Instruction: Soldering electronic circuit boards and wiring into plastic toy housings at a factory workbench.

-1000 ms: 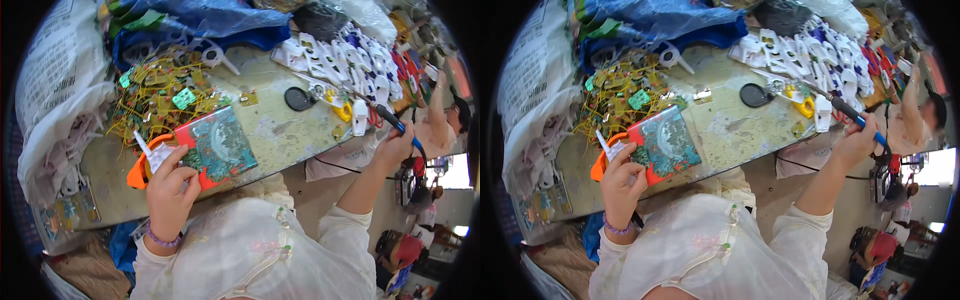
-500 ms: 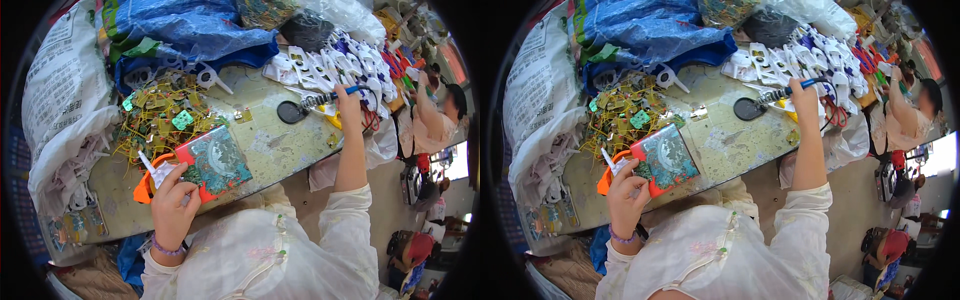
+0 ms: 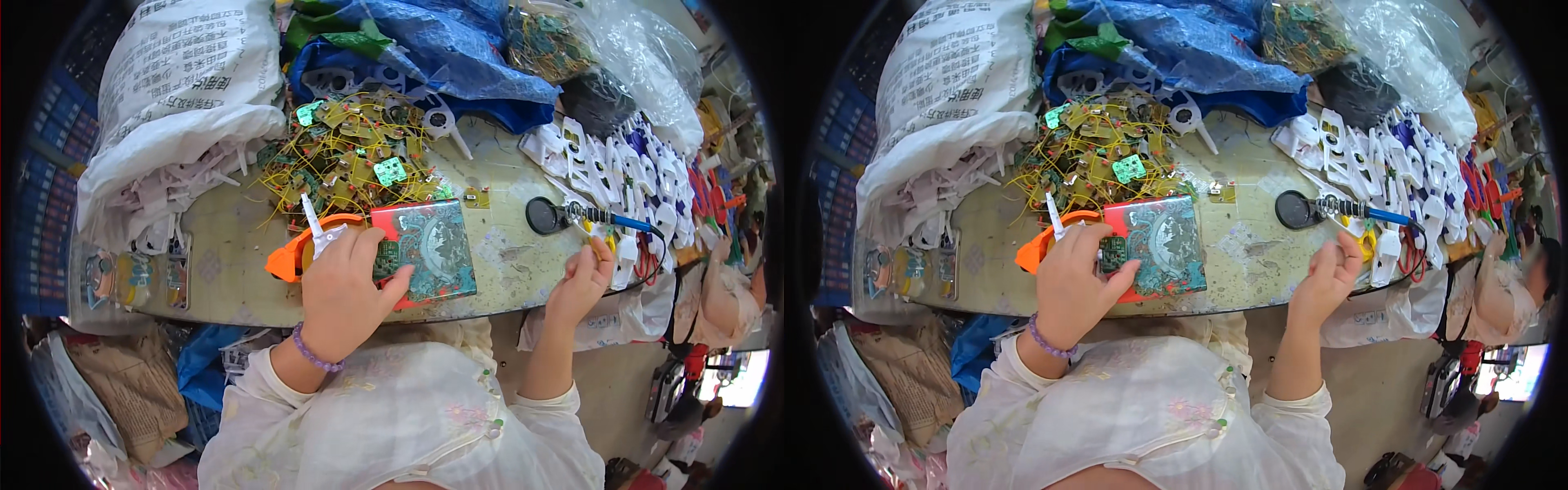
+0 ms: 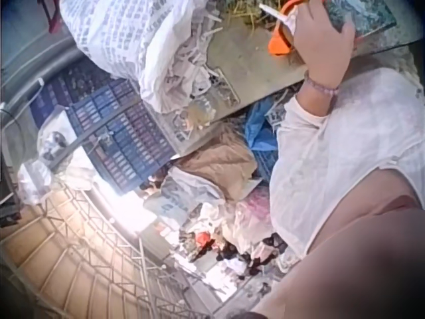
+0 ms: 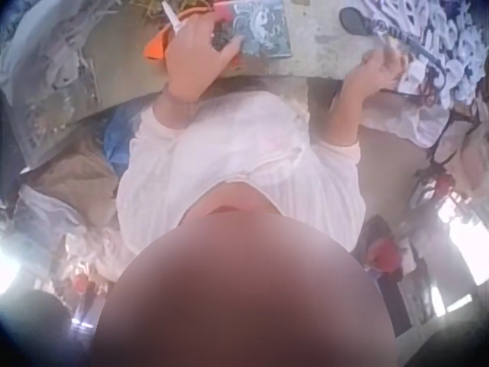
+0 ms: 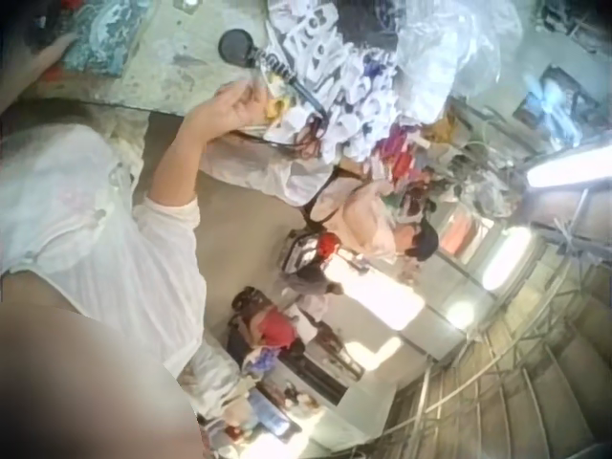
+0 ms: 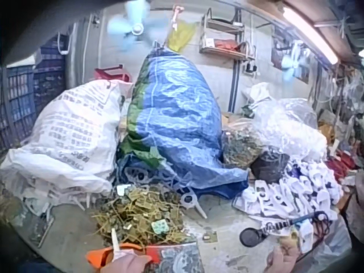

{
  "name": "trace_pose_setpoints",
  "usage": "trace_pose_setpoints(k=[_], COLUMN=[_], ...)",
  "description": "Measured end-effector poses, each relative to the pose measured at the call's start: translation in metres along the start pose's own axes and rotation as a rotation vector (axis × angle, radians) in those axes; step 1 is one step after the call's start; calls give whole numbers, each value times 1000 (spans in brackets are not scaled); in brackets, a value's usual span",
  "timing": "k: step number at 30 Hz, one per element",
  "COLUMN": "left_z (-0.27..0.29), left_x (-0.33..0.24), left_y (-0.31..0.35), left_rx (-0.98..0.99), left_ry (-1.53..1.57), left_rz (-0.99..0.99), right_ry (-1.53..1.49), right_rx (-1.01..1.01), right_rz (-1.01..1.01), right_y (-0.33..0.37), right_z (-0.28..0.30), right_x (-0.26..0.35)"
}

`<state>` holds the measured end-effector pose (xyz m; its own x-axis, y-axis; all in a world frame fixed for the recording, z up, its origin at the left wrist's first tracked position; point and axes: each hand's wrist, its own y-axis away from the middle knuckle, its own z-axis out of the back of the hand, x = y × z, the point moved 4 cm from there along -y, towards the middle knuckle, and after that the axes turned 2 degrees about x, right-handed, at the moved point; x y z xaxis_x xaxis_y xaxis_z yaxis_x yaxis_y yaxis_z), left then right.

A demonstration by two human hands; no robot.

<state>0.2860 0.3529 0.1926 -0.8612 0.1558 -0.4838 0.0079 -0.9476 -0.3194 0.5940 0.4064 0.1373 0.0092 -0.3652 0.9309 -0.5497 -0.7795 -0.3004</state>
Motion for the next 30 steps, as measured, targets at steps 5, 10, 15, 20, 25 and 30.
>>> trace_pose_setpoints(k=[5, 10, 15, 20, 25, 30], left_z=[8, 21, 27, 25, 20, 13], left_x=[22, 55, 73, 78, 87, 94], left_y=[5, 16, 28, 32, 35, 34], left_rx=[-9, -98, -78, -89, -135, -189], left_ry=[366, 702, 1039, 1119, 1238, 1177], left_rz=[187, 299, 324, 302, 361, 333], right_ry=[-8, 232, 211, 241, 191, 205], right_rx=[391, 997, 1439, 1750, 1707, 1467], right_rz=[-27, 337, 559, 256, -92, 248], right_y=[31, 56, 82, 86, 81, 81], right_z=[-45, -119, -195, -226, -217, -204], right_x=[12, 39, 56, 41, 35, 64])
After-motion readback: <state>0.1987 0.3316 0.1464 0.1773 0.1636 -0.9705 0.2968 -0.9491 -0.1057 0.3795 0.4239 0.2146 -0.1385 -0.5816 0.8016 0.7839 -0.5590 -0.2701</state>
